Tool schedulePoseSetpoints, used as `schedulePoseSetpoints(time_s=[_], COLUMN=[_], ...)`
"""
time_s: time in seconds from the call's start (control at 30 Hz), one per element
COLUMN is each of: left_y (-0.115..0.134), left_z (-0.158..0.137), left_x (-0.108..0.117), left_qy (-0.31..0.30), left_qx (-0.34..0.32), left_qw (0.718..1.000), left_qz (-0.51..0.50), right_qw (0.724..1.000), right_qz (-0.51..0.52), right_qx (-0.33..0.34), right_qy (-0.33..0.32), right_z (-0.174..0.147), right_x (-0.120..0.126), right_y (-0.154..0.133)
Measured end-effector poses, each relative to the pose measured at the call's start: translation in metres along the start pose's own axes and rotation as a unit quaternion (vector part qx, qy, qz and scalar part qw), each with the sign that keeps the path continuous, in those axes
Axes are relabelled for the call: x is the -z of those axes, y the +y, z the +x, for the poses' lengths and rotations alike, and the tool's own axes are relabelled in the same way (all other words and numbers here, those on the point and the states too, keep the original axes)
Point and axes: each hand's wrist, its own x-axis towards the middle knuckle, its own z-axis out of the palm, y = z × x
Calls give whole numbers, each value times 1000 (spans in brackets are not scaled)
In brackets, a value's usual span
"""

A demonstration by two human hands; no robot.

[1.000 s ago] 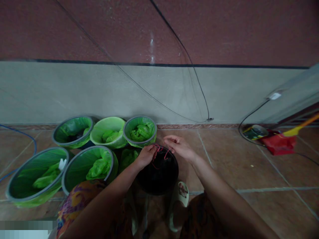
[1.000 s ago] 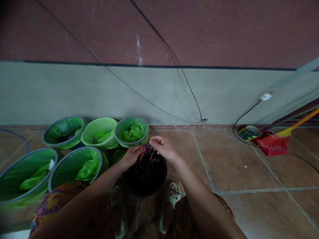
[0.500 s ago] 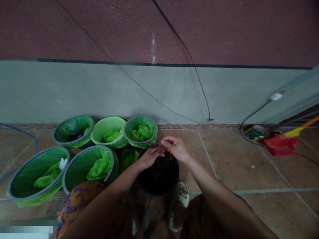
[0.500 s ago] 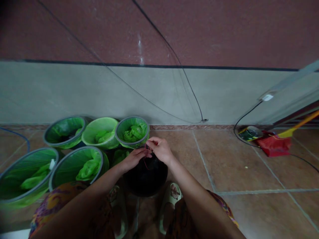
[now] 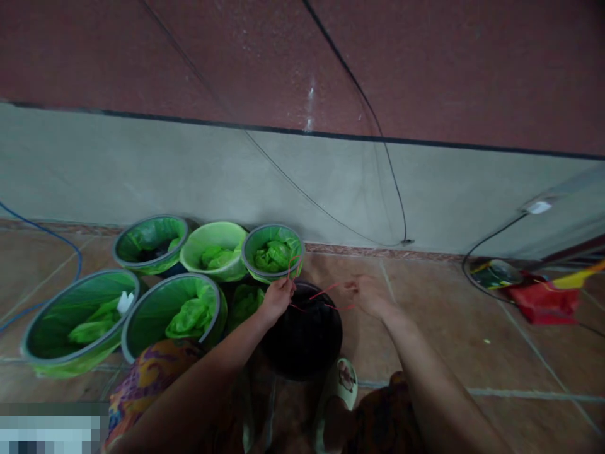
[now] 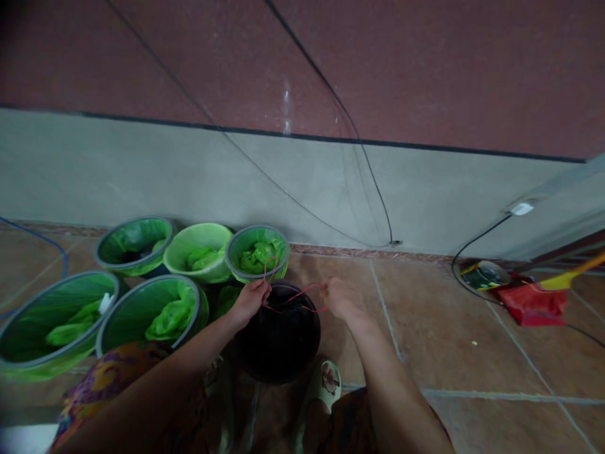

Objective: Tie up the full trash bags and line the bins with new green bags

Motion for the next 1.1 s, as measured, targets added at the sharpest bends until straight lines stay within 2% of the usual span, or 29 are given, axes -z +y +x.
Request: schedulePoseSetpoints(time_s=[0.07, 0.17, 0.27, 0.37, 0.47, 0.6, 0.67, 0.73, 0.77, 0.8, 0.87, 0.93, 0.97, 1.03, 1.1], left_y=[-1, -2, -2, -2, -1, 5, 7, 7, 6, 5, 2, 1, 0, 0, -1], left_z=[-1, -4, -4, -4, -8, -18, -21, -21, -20, -19, -16, -15, -15, -15, -14], left_x=[-1, -4, -7, -10, -12, -15, -17, -18, -19, -19, -19, -18, -17, -15, -14], left_qy=[-9, -35, -71, -126, -207, -290, -278, -239, -221, -208, -195, -187, -181, -166, -149], left_qx=[11, 23, 16, -68, -141, -150, -166, -164, -145, -115, -48, -7, 0, 4, 19], left_qw=[1000, 999, 997, 984, 956, 925, 921, 930, 940, 950, 967, 975, 978, 982, 985], left_qz=[-7, -9, 28, 101, 155, 194, 215, 224, 217, 202, 159, 120, 107, 89, 78], right_qw=[1000, 986, 935, 888, 856, 826, 806, 794, 801, 820, 884, 947, 968, 988, 991], right_qz=[-19, 143, 321, 418, 483, 547, 574, 587, 578, 554, 454, 307, 228, 81, -18], right_qx=[15, 71, 128, 180, 169, 113, 110, 124, 129, 128, 104, 76, 73, 85, 87], right_qy=[6, -38, -73, -74, -73, -77, -97, -96, -81, -61, -36, -57, -76, -103, -101], right_z=[-4, -12, -22, -27, -27, -24, -22, -20, -18, -17, -13, -12, -12, -14, -15], right_x=[8, 12, 8, 2, -1, -5, -6, -7, -8, -9, -15, -26, -33, -47, -56], right_y=[-4, -23, -50, -71, -80, -86, -89, -91, -89, -87, -78, -67, -62, -56, -53])
